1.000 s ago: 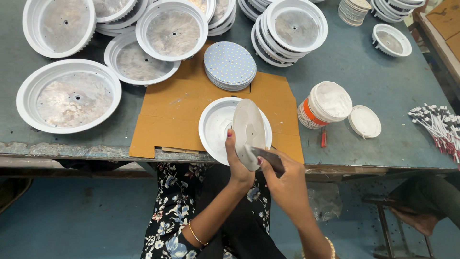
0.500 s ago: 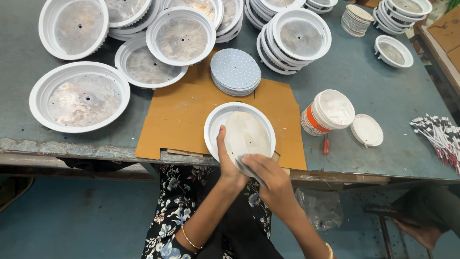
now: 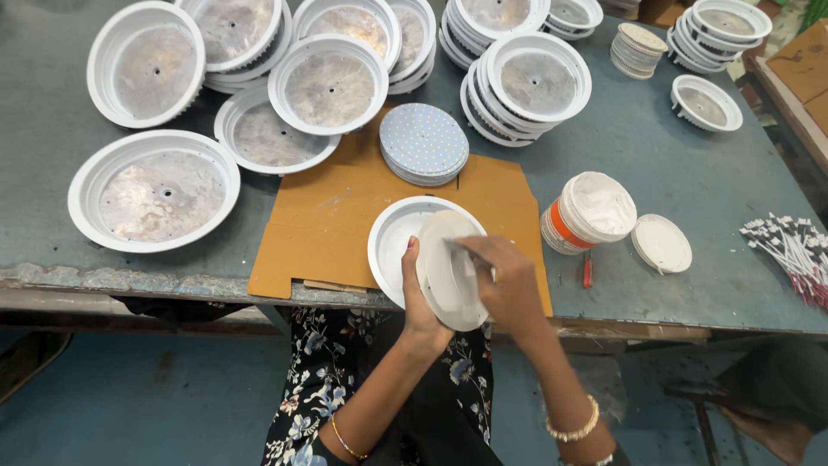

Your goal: The person repeatedly scoops white paste from a container and spreads it onto the inner surface of white circular plastic parts using a small metal spatula. The person handles each part one at a time, applies the paste, and places the part back on the table.

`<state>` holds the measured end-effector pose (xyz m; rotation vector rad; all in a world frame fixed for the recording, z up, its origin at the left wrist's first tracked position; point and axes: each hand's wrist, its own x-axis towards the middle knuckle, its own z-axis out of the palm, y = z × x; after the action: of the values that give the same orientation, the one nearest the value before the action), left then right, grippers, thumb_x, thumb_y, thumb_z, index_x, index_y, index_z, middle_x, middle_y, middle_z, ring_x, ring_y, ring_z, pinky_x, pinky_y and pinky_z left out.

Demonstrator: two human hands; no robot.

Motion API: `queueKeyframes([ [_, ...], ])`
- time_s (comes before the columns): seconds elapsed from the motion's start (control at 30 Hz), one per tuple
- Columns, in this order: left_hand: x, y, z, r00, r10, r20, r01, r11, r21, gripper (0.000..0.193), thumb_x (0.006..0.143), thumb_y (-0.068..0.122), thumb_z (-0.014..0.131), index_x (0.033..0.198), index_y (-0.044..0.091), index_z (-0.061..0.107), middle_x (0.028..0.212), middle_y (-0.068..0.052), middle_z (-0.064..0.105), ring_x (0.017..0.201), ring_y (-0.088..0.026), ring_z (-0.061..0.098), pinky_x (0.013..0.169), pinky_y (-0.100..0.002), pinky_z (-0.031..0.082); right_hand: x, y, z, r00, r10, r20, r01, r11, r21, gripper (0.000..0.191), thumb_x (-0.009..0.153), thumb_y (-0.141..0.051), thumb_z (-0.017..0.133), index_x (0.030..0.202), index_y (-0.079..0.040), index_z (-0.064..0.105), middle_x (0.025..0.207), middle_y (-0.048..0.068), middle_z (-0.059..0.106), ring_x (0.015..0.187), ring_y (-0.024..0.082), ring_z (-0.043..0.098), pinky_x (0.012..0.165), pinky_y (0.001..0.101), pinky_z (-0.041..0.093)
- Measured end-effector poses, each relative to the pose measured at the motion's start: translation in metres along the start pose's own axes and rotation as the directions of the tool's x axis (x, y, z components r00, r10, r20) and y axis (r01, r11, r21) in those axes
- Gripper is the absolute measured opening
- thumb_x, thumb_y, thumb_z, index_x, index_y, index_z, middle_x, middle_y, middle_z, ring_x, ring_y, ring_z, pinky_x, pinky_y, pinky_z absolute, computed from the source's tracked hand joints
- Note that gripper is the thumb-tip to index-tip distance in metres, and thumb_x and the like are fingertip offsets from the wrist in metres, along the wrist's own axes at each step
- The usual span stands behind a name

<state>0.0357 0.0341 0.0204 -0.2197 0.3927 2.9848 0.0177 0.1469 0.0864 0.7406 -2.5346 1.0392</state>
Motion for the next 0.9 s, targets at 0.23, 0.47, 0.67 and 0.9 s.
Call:
queueKeyframes([
  [0.23,0.002,0.004,-0.003,0.997,0.008,-0.073,-0.011,0.999,-0.036,0.081,0.091,0.068,0.045,0.145,0.009,0.049,0.132,-0.012,0.060,0.120,-0.026,0.059,0.101,-0.041,0.048,-0.055,-0.042,0.006,0.996,-0.087,-0.009,0.085,0.991,-0.103,0.041,0.077,0.009,0.063,0.115,-0.003,0.070,0.108,0.015,0.073,0.102,0.035,0.070,0.088,0.0423,0.054],
  [0.47,0.004,0.001,-0.002,0.998,0.021,-0.059,-0.024,0.999,-0.044,0.079,0.092,0.066,0.046,0.147,0.010,0.048,0.134,-0.009,0.059,0.122,-0.023,0.060,0.103,-0.040,0.049,-0.028,-0.007,-0.013,0.991,0.134,0.018,-0.134,0.991,0.001,0.032,0.085,0.006,0.061,0.112,-0.004,0.075,0.100,0.014,0.076,0.086,0.026,0.074,0.079,0.0351,0.058],
  [0.67,0.000,0.004,0.000,0.995,0.075,-0.058,-0.076,0.997,-0.011,0.079,0.093,0.065,0.047,0.147,0.008,0.048,0.135,-0.011,0.059,0.122,-0.025,0.059,0.104,-0.040,0.048,-0.021,-0.008,0.001,0.994,0.098,-0.040,-0.101,0.992,-0.077,0.026,0.088,0.003,0.061,0.110,-0.002,0.075,0.103,0.017,0.075,0.091,0.029,0.073,0.082,0.0371,0.056],
  [0.9,0.004,0.005,-0.001,0.992,0.092,-0.083,-0.093,0.996,-0.012,0.081,0.091,0.067,0.046,0.147,0.008,0.047,0.137,-0.012,0.059,0.123,-0.027,0.059,0.103,-0.042,0.048,-0.051,-0.041,-0.013,0.979,0.176,0.102,-0.177,0.984,0.005,0.028,0.085,0.005,0.063,0.109,-0.003,0.074,0.102,0.014,0.076,0.087,0.029,0.075,0.074,0.0345,0.058],
])
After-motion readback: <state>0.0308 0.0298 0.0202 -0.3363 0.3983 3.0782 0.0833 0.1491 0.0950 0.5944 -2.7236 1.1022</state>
